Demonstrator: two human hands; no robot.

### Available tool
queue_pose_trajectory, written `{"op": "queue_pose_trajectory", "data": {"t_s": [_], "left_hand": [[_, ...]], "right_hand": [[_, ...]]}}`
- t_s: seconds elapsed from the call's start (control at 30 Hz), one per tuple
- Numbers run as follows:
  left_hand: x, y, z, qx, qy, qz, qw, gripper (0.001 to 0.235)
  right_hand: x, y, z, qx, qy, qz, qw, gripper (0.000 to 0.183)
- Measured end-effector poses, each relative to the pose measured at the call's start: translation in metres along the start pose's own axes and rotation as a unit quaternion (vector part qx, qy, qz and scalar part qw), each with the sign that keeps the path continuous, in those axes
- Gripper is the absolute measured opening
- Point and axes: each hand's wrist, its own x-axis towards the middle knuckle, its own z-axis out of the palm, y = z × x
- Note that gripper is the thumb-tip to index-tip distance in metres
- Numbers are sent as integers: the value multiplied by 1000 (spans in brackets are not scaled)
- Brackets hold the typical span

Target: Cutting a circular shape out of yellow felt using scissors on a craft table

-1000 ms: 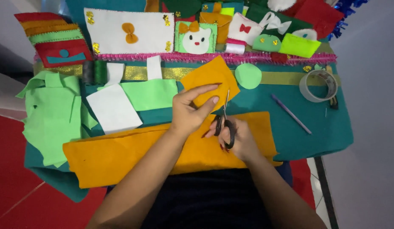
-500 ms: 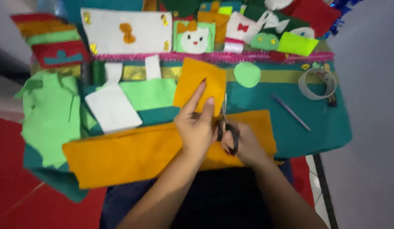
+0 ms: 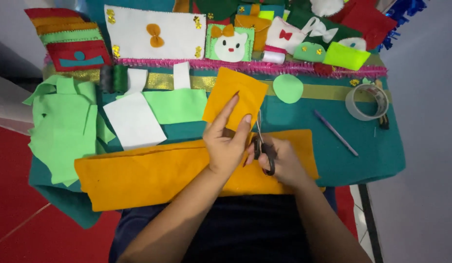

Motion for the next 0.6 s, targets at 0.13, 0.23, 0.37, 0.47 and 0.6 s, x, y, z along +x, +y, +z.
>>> {"op": "queue_pose_trajectory", "data": {"t_s": [0.13,0.23,0.37,0.47,0.6], "left_hand": [[3,11,1,68,52,28,996,54],[-1,2,1,81,49,19,995,55],[-1,0,1,-8,8,-34,999,51],[-1,4,3,-1,-4,-7,1000,51],[1,5,1,2,-19,21,1000,51]], "right_hand": [[-5,3,-2,21,21,11,1000,57],[-6,6,-3,19,12,8,1000,55],[-1,14,0,29,13,9,999,50],[-2,17,-1,25,14,2,1000,49],[1,12,1,2,12,-8,1000,48]]}}
